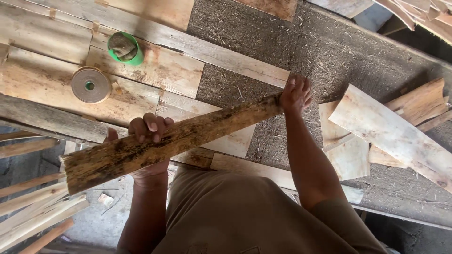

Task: Measure and trim wood strips and bark-like material in a workshop.

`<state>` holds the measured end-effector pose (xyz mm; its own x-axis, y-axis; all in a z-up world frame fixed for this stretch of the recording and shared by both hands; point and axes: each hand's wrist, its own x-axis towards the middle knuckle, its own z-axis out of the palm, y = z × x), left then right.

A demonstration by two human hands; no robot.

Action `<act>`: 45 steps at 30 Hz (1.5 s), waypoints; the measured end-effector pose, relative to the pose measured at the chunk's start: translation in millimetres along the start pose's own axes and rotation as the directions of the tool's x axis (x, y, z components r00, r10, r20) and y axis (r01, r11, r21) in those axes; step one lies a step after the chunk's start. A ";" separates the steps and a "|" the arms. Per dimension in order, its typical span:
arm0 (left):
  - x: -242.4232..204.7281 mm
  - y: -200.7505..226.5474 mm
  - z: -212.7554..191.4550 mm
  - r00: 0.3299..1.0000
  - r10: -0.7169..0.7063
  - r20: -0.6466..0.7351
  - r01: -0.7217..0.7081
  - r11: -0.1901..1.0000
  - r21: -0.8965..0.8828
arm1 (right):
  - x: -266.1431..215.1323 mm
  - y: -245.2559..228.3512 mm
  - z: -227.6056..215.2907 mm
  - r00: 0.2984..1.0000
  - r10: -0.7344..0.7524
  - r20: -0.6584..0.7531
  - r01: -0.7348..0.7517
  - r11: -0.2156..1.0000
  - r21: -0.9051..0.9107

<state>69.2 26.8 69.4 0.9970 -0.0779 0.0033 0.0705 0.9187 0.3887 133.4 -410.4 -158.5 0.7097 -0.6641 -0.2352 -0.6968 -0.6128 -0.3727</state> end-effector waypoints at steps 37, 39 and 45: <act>14.5 -15.1 -7.4 1.000 0.025 0.003 -0.024 0.975 -0.222 | -110.6 -101.2 -82.7 0.572 -0.813 -0.112 0.813 0.543 0.208; 12.8 -14.2 -11.2 1.000 0.026 0.015 -0.021 0.963 -0.270 | -124.7 -116.6 -79.5 0.437 -0.900 0.002 0.867 0.421 0.266; 11.5 1.7 -17.9 0.999 0.031 -0.026 -0.034 0.990 -0.139 | -93.0 -93.6 -59.6 0.653 -0.661 0.370 0.605 0.749 0.271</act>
<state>81.3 34.4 53.5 0.9992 -0.0398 -0.0085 0.0407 0.9656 0.2569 126.5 -316.9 -48.3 0.9623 0.1298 -0.2391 -0.0648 -0.7442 -0.6648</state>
